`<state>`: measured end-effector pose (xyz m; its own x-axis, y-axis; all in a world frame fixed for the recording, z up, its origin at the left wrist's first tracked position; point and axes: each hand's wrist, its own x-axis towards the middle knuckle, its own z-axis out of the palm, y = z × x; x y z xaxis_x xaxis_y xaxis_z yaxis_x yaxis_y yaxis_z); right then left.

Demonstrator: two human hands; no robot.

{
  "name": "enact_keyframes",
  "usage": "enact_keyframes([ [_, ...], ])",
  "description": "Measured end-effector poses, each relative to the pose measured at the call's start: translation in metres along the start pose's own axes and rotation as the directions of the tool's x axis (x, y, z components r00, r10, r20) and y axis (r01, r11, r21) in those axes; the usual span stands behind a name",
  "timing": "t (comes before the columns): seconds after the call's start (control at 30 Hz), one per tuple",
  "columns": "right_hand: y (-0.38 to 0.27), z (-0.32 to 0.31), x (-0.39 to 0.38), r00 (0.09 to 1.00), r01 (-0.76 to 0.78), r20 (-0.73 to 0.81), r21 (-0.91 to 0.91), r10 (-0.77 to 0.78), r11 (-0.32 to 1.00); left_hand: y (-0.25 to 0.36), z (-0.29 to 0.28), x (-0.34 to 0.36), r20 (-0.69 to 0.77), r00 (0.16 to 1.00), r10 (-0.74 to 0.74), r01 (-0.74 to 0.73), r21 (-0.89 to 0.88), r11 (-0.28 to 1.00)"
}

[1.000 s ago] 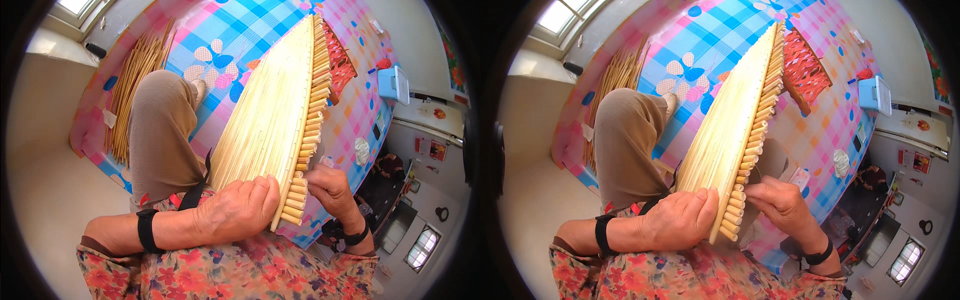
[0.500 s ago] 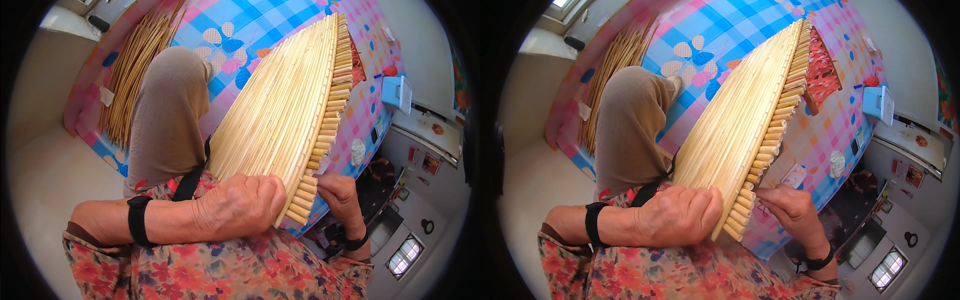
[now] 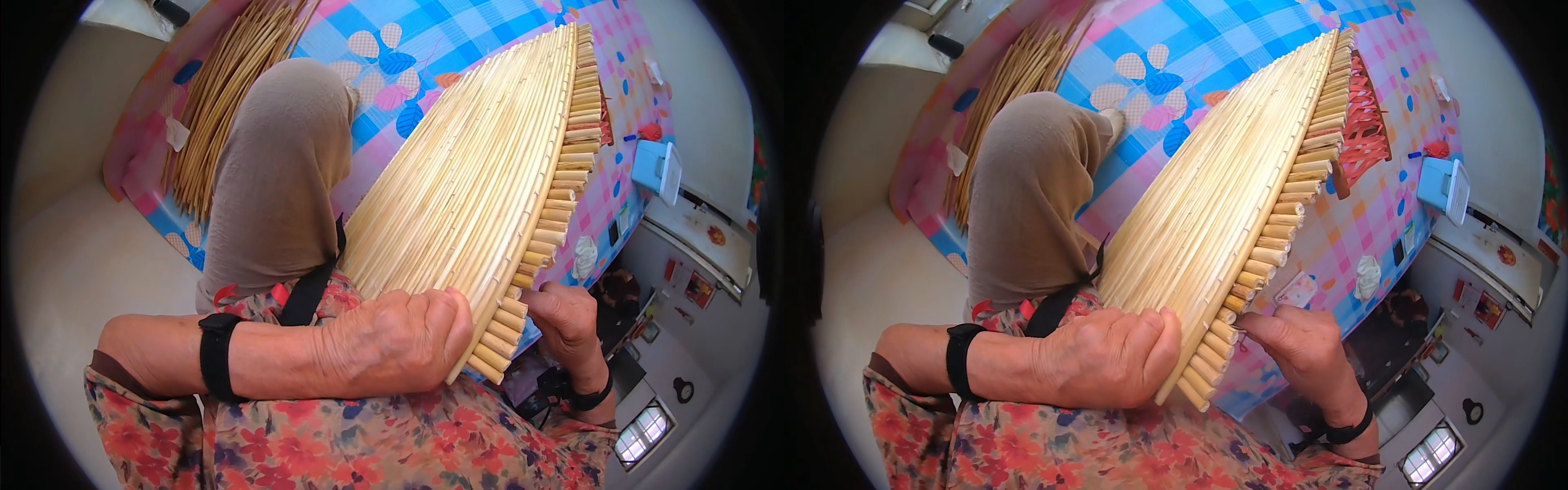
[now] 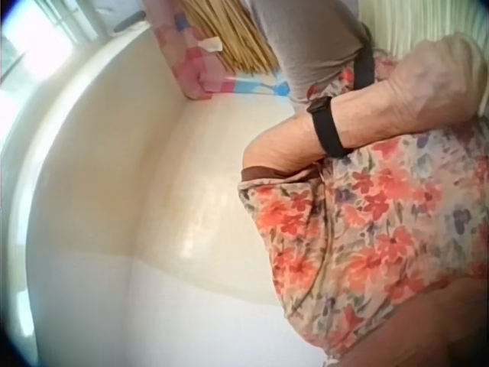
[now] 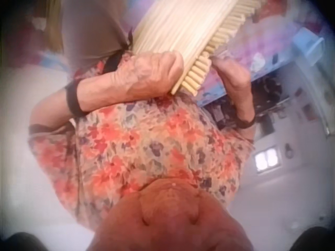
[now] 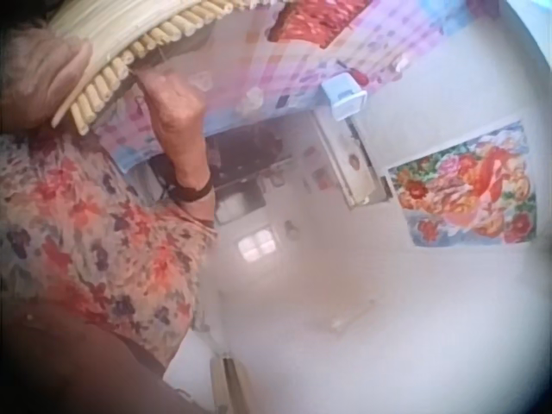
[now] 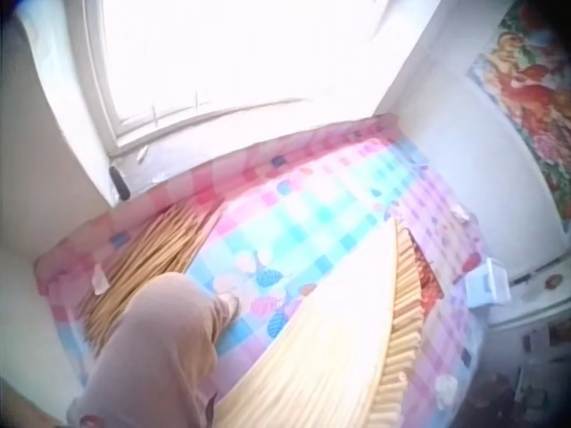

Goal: The person weaves a bamboo mat by hand, threading a thin string through the ends of aligned bamboo strips. They repeatedly pull the string tight, adjust the alignment of the strips, and rotate the mat to continue binding the edges.

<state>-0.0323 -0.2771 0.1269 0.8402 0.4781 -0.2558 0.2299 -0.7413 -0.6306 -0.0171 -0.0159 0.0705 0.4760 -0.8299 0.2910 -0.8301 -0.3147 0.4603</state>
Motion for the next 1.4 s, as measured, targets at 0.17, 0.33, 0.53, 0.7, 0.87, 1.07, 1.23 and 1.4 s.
enact_keyframes([
  [0.17,0.006,0.004,0.001,1.000,0.024,-0.012,0.022,-0.023,0.999,-0.001,-0.002,-0.001,0.010,1.000,-0.003,0.003,-0.010,1.000],
  [0.33,0.006,0.003,0.009,0.999,0.049,-0.010,0.011,-0.049,0.999,-0.003,0.000,-0.003,-0.003,1.000,-0.016,0.015,-0.029,0.999],
  [0.53,0.007,0.000,0.019,0.996,0.082,0.024,0.033,-0.083,0.996,-0.006,-0.002,-0.003,-0.014,1.000,-0.023,0.023,-0.018,1.000],
  [0.7,0.006,-0.003,0.024,0.994,0.087,0.063,0.036,-0.089,0.996,-0.006,-0.004,-0.003,0.001,0.999,-0.041,0.042,-0.035,0.999],
  [0.87,0.003,-0.005,0.034,0.992,0.098,0.072,0.057,-0.102,0.994,-0.008,-0.003,-0.003,-0.028,0.998,-0.054,0.053,-0.045,0.998],
  [1.07,0.003,-0.007,0.037,0.988,0.110,0.104,0.077,-0.118,0.991,-0.007,-0.007,-0.005,-0.022,0.998,-0.067,0.065,-0.060,0.996],
  [1.23,0.001,-0.003,0.041,0.980,0.149,0.122,0.095,-0.160,0.984,-0.008,-0.005,-0.005,-0.037,0.998,-0.053,0.050,-0.083,0.995],
  [1.4,-0.002,-0.004,0.047,0.978,0.159,0.120,0.079,-0.168,0.984,-0.007,0.001,-0.007,-0.061,0.997,-0.056,0.053,-0.052,0.997],
])
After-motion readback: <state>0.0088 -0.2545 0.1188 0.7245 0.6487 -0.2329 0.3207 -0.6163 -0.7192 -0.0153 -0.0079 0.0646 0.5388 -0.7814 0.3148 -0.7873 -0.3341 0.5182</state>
